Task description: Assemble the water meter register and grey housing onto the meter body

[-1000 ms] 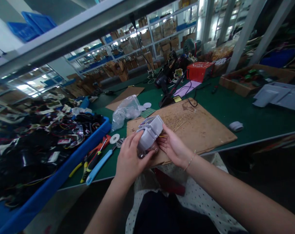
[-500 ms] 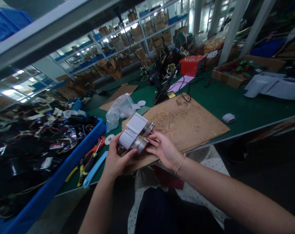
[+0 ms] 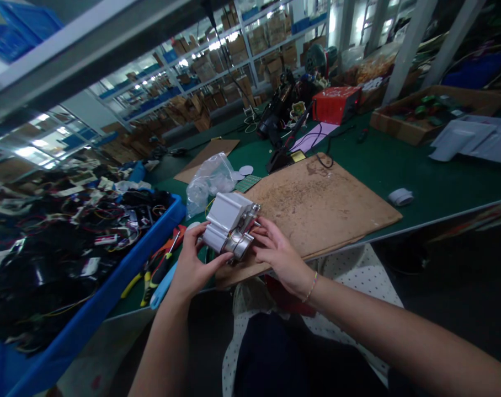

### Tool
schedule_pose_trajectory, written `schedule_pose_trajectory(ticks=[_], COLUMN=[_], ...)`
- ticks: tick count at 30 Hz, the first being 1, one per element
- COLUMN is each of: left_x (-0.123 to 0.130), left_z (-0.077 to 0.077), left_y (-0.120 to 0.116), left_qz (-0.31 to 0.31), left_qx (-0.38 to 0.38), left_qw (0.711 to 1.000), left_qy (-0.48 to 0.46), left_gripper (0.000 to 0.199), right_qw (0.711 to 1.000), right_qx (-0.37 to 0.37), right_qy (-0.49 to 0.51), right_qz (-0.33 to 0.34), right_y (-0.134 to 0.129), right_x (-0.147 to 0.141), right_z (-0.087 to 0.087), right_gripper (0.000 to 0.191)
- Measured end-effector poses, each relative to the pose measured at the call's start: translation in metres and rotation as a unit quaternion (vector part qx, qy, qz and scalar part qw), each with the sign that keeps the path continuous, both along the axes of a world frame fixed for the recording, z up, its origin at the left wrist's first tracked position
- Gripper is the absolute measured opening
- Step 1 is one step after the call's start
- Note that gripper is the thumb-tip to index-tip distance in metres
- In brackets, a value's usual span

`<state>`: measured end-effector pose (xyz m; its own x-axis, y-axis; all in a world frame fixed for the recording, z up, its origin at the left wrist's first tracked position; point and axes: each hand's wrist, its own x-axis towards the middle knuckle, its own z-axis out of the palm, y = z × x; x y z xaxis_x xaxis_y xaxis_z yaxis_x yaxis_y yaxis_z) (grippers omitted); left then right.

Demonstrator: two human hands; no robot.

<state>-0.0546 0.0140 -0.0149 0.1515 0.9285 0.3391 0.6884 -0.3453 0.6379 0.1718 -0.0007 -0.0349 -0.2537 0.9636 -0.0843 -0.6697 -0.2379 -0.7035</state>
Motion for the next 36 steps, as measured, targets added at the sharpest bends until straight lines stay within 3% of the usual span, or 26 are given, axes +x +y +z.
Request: schedule_pose_trajectory(ticks=[4,8,10,13,18,21,24,27,31,33,36], left_x=[0.017,0.039,0.049,0.059,0.058,0.055,0.06,0.075,0.097,0.106,0.117], left_z=[0.014,0.017,0.017,0.018,0.018,0.018,0.018,0.016,0.009,0.005,-0.001], left_y=[-0.014,-0.022,-0.022,-0.016,-0.001,0.008,0.015,0.018,0.021,0.023,0.025], left_qz=[0.041,0.112,0.127,0.152,0.175,0.166,0.165,0.143,0.106,0.084,0.052], left_qx=[0.031,0.081,0.092,0.089,0.096,0.019,-0.015,-0.02,-0.048,-0.071,-0.106], left_qw=[0.995,0.976,0.972,0.971,0.971,0.985,0.979,0.95,0.92,0.898,0.863], left_qy=[0.085,0.167,0.173,0.159,0.133,0.046,-0.119,-0.278,-0.375,-0.427,-0.491], left_gripper=[0.071,0.088,0.094,0.086,0.085,0.078,0.075,0.073,0.069,0.067,0.063], right_qw=[1.0,0.998,0.998,0.998,0.996,0.988,0.95,0.884,0.807,0.789,0.794], right_qx=[0.023,0.053,0.056,0.059,0.059,0.081,0.16,0.235,0.274,0.286,0.281], right_qy=[0.006,0.013,-0.009,-0.035,-0.064,-0.134,-0.261,-0.393,-0.51,-0.526,-0.514], right_qz=[0.012,0.025,0.02,0.016,0.002,-0.019,-0.067,-0.098,-0.117,-0.135,-0.163], right_y=[-0.007,-0.015,-0.017,-0.02,-0.024,-0.023,-0.014,-0.003,0.003,0.0,-0.007], right_x=[0.001,0.002,0.002,0.0,-0.003,-0.003,0.002,0.013,0.03,0.036,0.04], right_z=[0.0,-0.005,-0.01,-0.015,-0.007,0.004,0.017,0.033,0.05,0.054,0.054], right_gripper=[0.082,0.08,0.081,0.08,0.085,0.084,0.079,0.073,0.063,0.063,0.067])
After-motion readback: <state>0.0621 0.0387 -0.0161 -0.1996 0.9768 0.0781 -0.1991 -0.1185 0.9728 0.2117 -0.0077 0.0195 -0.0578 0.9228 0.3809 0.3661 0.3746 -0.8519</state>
